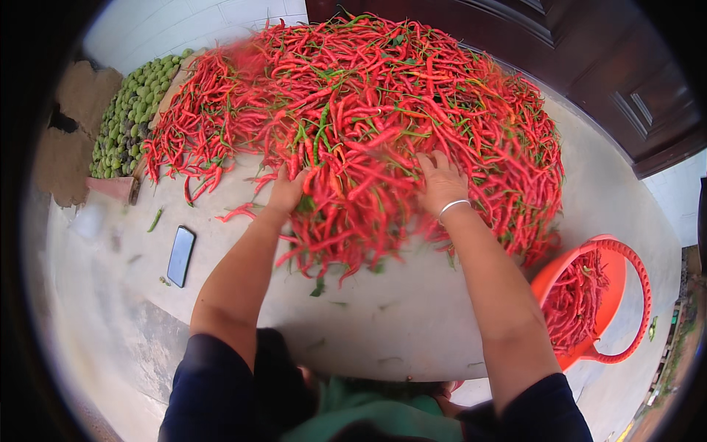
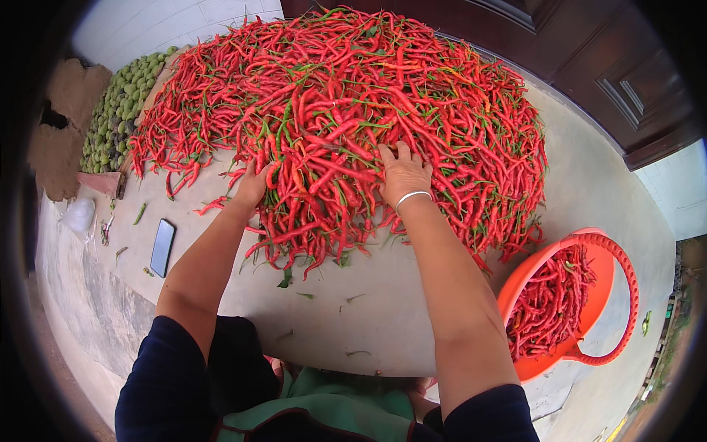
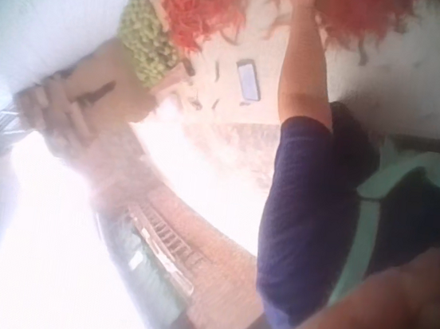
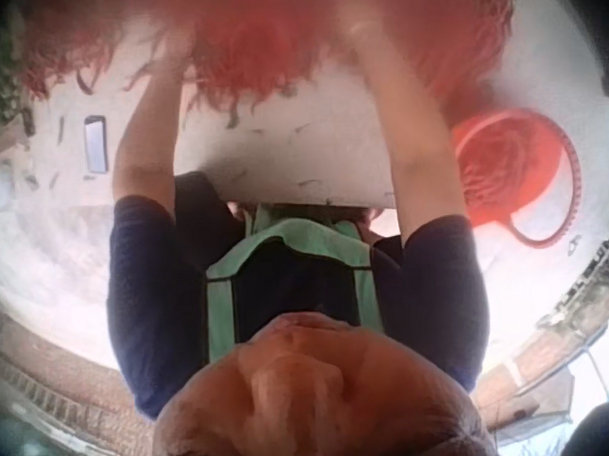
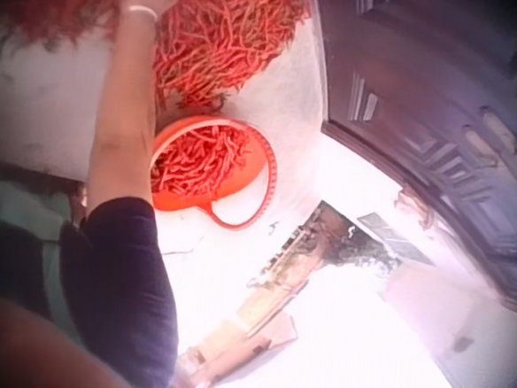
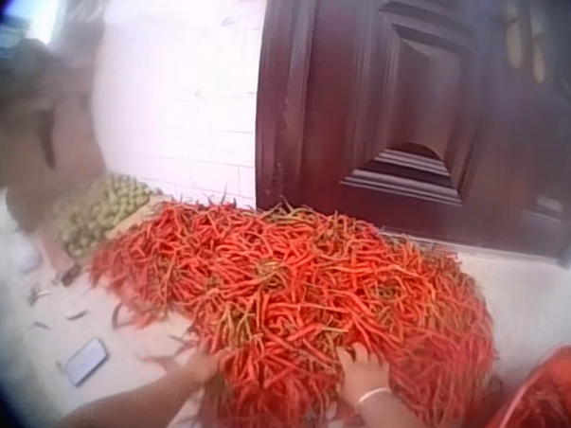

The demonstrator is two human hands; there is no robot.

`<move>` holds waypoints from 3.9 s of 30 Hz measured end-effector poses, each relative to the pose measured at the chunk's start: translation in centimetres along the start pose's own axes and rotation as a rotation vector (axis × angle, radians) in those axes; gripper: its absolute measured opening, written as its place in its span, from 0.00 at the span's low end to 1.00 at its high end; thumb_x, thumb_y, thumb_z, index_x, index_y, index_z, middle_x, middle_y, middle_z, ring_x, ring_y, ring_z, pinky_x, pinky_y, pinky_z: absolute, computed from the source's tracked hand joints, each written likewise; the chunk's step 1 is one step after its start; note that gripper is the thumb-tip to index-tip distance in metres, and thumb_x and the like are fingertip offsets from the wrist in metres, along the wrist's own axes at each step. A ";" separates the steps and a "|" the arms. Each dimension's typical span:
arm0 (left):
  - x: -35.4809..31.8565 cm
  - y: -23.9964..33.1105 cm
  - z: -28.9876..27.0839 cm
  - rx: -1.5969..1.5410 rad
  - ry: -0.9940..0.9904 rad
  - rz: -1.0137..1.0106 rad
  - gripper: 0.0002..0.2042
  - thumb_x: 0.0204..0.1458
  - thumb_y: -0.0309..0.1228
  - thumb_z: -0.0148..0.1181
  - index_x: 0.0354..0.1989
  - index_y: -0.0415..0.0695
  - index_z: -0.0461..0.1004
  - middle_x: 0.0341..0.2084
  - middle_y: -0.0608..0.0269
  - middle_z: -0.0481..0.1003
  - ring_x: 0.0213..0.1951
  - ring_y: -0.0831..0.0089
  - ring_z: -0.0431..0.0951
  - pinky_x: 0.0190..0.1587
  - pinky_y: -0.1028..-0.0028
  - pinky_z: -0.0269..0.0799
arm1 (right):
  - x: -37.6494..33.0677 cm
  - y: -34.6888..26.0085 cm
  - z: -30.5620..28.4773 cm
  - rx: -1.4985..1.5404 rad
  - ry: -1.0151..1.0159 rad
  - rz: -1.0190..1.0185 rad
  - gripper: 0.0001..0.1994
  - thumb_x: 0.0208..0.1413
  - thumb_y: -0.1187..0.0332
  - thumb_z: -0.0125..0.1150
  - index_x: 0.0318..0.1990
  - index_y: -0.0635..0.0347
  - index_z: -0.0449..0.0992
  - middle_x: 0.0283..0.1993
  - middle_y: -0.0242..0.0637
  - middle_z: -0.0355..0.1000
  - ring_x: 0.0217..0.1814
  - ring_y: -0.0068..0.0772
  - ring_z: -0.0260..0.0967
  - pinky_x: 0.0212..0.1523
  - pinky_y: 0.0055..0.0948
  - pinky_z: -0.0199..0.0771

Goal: The person picks the stems off red chili peppers by hand and places the peppers into a red bucket.

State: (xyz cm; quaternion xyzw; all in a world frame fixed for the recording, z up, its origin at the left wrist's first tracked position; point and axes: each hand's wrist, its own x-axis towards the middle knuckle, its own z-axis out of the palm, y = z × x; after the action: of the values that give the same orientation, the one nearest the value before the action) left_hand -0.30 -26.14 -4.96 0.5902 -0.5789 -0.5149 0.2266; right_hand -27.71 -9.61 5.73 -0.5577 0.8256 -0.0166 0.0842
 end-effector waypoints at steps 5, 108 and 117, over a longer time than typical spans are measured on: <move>-7.5 1.4 8.6 -0.287 -0.016 -0.171 0.32 0.58 0.44 0.45 0.65 0.50 0.37 0.58 0.54 0.58 0.55 0.60 0.65 0.53 0.58 0.65 | -2.1 4.0 0.0 0.011 0.048 -0.081 0.32 0.42 0.70 0.63 0.58 0.45 0.60 0.56 0.38 0.57 0.56 0.44 0.61 0.55 0.47 0.60; -33.2 9.2 8.4 0.318 -0.933 0.373 0.16 0.58 0.39 0.48 0.29 0.38 0.71 0.23 0.64 0.73 0.28 0.77 0.73 0.34 0.74 0.69 | -27.6 1.2 -3.9 1.635 0.064 0.351 0.09 0.56 0.64 0.52 0.32 0.60 0.70 0.24 0.32 0.69 0.21 0.19 0.64 0.19 0.19 0.63; -38.4 9.8 5.9 0.492 -0.949 1.344 0.11 0.47 0.35 0.61 0.30 0.40 0.71 0.25 0.60 0.72 0.34 0.66 0.75 0.38 0.66 0.69 | -28.9 1.9 -4.8 1.853 -0.149 0.420 0.08 0.56 0.66 0.51 0.33 0.62 0.71 0.27 0.34 0.71 0.22 0.22 0.64 0.21 0.22 0.65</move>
State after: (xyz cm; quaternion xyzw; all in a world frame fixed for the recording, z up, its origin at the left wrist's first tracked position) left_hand -2.16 8.76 14.62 -0.1236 -0.9344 -0.3237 0.0830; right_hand -19.70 17.44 13.68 -0.1090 0.5598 -0.6132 0.5465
